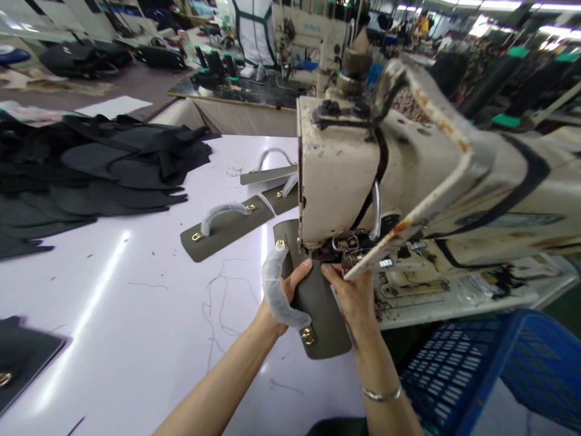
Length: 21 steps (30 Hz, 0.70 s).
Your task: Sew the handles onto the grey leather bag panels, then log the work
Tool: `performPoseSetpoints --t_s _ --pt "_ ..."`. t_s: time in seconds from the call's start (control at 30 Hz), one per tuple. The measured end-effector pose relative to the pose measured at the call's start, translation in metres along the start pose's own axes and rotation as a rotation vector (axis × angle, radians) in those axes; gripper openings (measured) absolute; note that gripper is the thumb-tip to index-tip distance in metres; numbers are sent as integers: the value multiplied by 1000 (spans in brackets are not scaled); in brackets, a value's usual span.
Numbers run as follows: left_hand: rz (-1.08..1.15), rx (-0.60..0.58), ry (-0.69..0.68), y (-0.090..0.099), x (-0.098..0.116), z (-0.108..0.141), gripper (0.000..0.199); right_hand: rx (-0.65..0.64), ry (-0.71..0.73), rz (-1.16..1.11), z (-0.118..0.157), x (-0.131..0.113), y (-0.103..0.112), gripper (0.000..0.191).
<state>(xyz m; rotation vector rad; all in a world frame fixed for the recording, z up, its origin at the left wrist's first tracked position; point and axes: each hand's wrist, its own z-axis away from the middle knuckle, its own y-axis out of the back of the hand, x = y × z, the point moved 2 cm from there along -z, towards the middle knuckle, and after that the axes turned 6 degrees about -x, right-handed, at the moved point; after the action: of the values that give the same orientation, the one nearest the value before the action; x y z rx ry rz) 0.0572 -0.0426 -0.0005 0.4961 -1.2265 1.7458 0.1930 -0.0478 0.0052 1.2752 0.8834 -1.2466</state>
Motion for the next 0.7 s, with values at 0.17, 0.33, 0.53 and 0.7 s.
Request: performPoseSetpoints --t_s 0.17,0.33,0.53,0.7 --pt "80 17 -68 -5 0 4 52 25 22 89 -1 -4 4 27" --pt "80 15 -52 -8 -2 0 44 54 31 198 -3 -5 6 29" --pt "75 28 -124 -6 0 -5 51 73 19 247 -5 -6 5 30" --pt "57 47 -120 -4 0 -8 54 97 -29 225 -7 -1 3 34"
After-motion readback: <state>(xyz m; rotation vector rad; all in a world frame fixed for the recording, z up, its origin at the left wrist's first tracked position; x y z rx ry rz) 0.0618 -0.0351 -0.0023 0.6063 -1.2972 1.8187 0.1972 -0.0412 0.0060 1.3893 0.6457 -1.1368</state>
